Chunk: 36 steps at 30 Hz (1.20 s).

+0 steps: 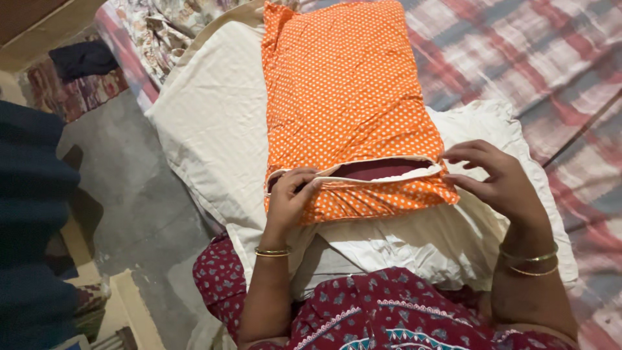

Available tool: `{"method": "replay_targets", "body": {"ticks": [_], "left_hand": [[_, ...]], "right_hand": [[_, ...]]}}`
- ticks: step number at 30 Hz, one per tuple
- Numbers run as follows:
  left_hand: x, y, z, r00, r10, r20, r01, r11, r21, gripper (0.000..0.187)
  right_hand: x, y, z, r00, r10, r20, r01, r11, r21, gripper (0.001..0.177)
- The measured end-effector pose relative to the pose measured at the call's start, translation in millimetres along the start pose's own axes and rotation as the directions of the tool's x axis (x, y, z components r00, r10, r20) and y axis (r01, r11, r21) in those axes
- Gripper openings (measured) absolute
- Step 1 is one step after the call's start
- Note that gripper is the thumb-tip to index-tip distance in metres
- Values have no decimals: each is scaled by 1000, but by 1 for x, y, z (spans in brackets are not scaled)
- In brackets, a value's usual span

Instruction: The person puts an orange patterned pillow into a white pillowcase by hand, smoothing the fabric over the pillow and tucking it inside.

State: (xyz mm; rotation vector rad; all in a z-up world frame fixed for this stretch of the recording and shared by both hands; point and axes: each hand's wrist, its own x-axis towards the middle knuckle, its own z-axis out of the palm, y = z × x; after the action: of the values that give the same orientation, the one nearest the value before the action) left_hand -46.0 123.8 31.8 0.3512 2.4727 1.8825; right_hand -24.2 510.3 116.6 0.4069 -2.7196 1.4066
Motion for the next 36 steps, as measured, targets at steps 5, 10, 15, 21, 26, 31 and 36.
{"method": "replay_targets", "body": {"ticks": [5, 10, 15, 21, 26, 31, 36], "left_hand": [[-5, -5, -1, 999, -37, 0, 37, 998, -46, 22], [-8, -9, 0, 999, -34, -30, 32, 997, -68, 22], [-9, 12, 5, 994, -47, -94, 48, 999, 2, 20], [-5, 40, 24, 954, 195, -227, -99, 921, 376, 18], [7, 44, 22, 985, 45, -167, 34, 898, 438, 20], [13, 38, 26, 982, -33, -183, 123, 855, 504, 24], [11, 39, 29, 976, -46, -212, 147, 857, 494, 23]], "right_hand": [[13, -6, 13, 999, 30, 33, -30, 1000, -2, 39], [23, -7, 25, 998, 52, 47, -49, 997, -63, 34], [23, 3, 30, 995, 5, -98, -11, 998, -64, 16], [23, 21, 30, 990, 133, -53, -143, 949, -281, 18], [33, 10, 31, 983, 127, -131, -158, 952, -263, 23], [36, -28, 41, 948, -219, -230, 93, 884, -458, 18], [49, -48, 98, 937, -323, 134, 342, 928, -150, 39]]}}
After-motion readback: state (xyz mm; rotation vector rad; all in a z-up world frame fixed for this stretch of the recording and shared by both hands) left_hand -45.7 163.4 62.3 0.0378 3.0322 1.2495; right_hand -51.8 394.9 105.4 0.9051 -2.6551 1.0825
